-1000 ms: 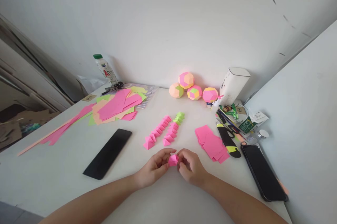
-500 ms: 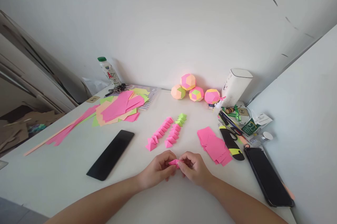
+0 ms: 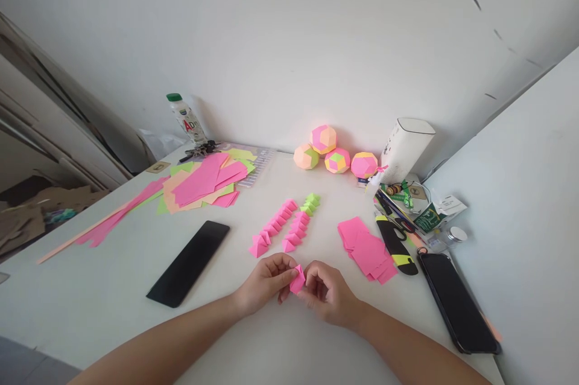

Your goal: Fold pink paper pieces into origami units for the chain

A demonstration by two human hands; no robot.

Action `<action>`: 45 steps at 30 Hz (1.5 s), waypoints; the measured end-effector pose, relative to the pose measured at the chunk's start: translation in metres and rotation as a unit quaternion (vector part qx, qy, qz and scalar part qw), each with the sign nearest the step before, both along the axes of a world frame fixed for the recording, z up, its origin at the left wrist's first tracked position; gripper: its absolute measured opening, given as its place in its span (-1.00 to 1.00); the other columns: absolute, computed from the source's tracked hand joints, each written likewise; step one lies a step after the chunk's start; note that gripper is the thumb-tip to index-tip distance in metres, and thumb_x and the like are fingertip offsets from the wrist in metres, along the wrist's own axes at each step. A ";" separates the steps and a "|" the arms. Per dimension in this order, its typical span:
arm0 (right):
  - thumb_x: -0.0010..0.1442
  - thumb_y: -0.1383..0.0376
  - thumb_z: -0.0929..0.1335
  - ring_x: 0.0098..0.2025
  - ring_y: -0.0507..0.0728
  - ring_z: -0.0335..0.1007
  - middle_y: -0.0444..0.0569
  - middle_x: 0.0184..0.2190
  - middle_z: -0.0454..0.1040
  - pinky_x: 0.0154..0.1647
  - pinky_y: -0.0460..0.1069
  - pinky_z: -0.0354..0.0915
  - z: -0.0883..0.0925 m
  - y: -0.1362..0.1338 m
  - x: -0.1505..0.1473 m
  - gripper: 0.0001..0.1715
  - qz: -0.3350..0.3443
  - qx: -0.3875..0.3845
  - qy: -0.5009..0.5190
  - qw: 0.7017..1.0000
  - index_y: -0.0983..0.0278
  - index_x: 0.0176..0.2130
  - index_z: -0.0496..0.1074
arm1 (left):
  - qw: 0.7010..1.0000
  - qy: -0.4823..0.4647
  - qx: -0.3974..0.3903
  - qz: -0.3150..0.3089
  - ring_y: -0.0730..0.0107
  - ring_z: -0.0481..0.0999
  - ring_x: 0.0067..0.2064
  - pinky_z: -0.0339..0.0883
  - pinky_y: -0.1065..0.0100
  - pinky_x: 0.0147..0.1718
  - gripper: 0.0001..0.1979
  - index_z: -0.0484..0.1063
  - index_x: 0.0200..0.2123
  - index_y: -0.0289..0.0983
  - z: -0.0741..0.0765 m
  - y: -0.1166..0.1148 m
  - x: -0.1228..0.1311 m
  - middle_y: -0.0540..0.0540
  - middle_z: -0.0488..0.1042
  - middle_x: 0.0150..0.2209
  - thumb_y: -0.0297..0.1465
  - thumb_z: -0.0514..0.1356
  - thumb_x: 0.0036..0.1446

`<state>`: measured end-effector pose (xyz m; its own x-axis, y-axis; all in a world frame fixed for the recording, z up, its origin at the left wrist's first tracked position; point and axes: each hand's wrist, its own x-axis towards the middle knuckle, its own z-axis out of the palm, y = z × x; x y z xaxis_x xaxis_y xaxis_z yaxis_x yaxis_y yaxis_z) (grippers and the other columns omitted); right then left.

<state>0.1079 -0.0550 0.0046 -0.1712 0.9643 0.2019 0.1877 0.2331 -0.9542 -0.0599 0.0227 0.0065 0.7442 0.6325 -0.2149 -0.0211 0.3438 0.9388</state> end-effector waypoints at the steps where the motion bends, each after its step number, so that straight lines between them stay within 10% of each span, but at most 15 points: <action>1: 0.10 0.41 0.31 -0.54 -0.01 0.13 -0.15 -0.47 0.26 -0.57 -0.12 0.11 0.001 0.000 0.000 -0.89 0.008 0.014 -0.009 1.000 0.23 -0.37 0.24 | 1.000 0.000 0.003 -0.002 0.61 0.26 -0.68 0.16 0.51 -0.71 -0.64 0.31 -0.40 -0.32 0.001 0.000 0.000 0.05 0.38 -0.61 -0.12 0.23 0.02; 11: 0.14 0.45 0.31 -0.46 0.07 0.30 -0.05 -0.46 0.38 -0.49 -0.07 0.25 -0.005 0.002 0.000 -0.86 -0.043 0.141 -0.099 0.984 0.23 -0.32 0.41 | 1.000 0.013 0.015 -0.021 0.58 0.27 -0.65 0.18 0.46 -0.65 -0.60 0.35 -0.20 -0.34 0.000 -0.002 -0.001 0.08 0.32 -0.60 -0.11 0.15 0.09; 45: 0.18 0.30 0.32 -0.62 -0.01 0.34 -0.10 -0.50 0.40 -0.63 -0.12 0.31 -0.002 0.000 -0.001 -0.83 -0.063 -0.006 -0.014 0.998 0.26 -0.45 0.39 | 0.992 -0.007 0.090 -0.086 0.59 0.29 -0.57 0.22 0.47 -0.60 -0.63 0.21 0.00 -0.28 -0.009 -0.005 -0.005 0.05 0.31 -0.45 -0.35 0.15 0.13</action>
<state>0.1073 -0.0549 0.0027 -0.0532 0.9810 0.1864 0.2411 0.1938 -0.9510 -0.0644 0.0173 -0.0028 0.8467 0.5229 -0.0982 0.0092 0.1702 0.9854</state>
